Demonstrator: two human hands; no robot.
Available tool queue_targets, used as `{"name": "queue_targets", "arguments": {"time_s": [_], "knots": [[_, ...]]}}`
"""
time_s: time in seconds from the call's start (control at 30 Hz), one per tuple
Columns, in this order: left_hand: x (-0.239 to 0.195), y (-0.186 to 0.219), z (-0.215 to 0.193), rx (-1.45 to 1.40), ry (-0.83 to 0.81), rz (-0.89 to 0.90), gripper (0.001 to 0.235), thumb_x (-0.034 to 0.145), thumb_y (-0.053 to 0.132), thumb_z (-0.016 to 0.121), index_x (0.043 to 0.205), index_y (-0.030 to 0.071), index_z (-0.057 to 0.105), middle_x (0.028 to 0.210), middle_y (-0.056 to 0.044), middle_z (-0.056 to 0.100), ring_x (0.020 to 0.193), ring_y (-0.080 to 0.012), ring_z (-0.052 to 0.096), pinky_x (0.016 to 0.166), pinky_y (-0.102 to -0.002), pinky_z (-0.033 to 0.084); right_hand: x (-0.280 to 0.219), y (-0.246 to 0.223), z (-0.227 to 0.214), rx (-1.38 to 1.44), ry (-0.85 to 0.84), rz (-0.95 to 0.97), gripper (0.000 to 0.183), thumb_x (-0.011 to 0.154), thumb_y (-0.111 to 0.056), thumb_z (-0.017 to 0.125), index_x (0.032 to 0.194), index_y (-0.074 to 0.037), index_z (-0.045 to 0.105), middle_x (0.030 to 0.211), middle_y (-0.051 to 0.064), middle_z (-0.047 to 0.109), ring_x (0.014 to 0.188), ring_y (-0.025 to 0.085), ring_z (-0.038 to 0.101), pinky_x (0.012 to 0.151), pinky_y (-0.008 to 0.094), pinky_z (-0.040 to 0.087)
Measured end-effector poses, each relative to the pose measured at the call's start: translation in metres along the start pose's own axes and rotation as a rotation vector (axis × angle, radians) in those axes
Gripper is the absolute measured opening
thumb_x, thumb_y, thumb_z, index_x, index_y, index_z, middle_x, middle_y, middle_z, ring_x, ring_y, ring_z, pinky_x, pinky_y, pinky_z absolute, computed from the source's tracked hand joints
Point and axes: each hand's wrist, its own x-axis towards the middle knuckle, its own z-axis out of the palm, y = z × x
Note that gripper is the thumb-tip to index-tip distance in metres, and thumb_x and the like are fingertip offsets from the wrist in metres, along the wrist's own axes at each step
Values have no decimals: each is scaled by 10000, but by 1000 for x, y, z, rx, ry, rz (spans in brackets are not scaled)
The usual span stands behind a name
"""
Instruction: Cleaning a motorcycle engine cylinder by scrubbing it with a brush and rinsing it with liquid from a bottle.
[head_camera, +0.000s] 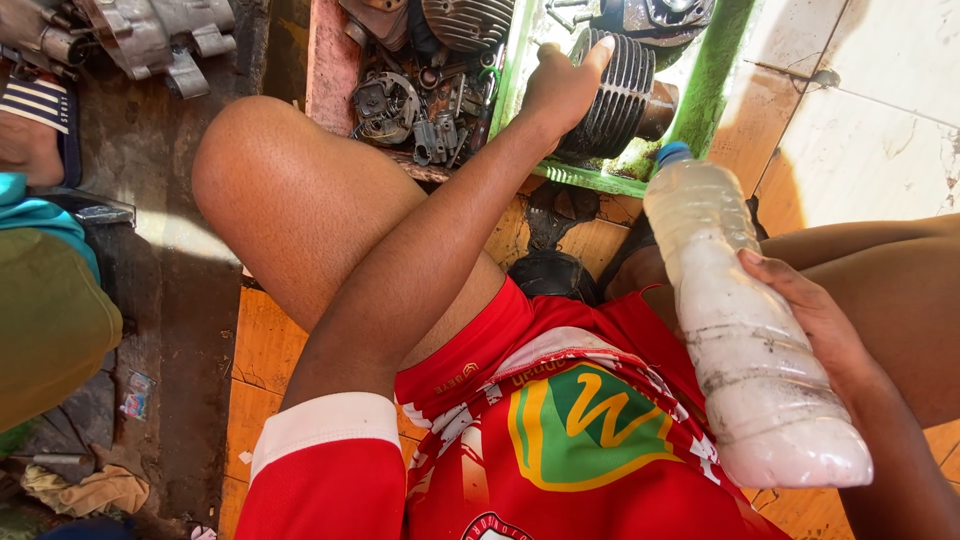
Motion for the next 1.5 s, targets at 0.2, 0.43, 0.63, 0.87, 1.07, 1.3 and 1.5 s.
{"name": "queue_targets", "arguments": {"time_s": [0.2,0.43,0.63,0.87,1.07,1.3,1.5], "knots": [[0,4,-2,22,-12,-63,920,886,514,507,1511,-113,258,1405,-286,544,1204,-326,677,1010,-409,562,-2,2,0,34,-42,15,368,1078,-340,566,1200,-6,660,927,107,594,728,143,480,603,332,376],[-3,8,-2,26,-47,-36,876,915,494,445,1501,-125,245,1330,-290,576,1034,-306,758,828,-356,664,16,4,-3,103,-91,-102,364,1066,-343,562,1264,-46,632,955,67,578,770,121,496,637,313,405],[6,-6,0,75,-35,-38,831,937,515,444,1517,-57,277,1406,-249,545,1191,-308,682,974,-413,591,6,-15,15,139,-69,-16,349,1071,-327,543,1236,-28,615,1053,119,610,873,171,520,745,344,423],[1,-4,-3,91,-38,-28,729,952,494,420,1474,-13,390,1273,-187,659,1069,-255,720,910,-382,587,9,-19,17,135,-133,-16,480,1016,-392,580,1254,24,577,951,193,627,664,218,545,547,355,440],[1,4,-6,104,-48,-33,661,982,457,383,1465,10,438,1171,-156,694,959,-227,718,832,-371,575,21,-11,12,75,-163,13,495,1018,-418,592,1153,58,612,812,169,581,553,207,474,463,364,361],[4,-1,-2,111,-44,-20,683,984,466,379,1491,11,434,1226,-150,687,1080,-246,697,934,-396,543,2,-31,19,90,-118,2,551,1022,-400,536,1301,75,542,993,234,598,746,268,540,633,401,430],[5,-1,-2,109,-62,-21,702,979,477,378,1505,14,414,1329,-181,651,1171,-275,679,988,-413,536,26,-10,11,129,-235,20,521,986,-428,613,1159,64,608,817,178,595,537,208,496,457,361,382]]}}
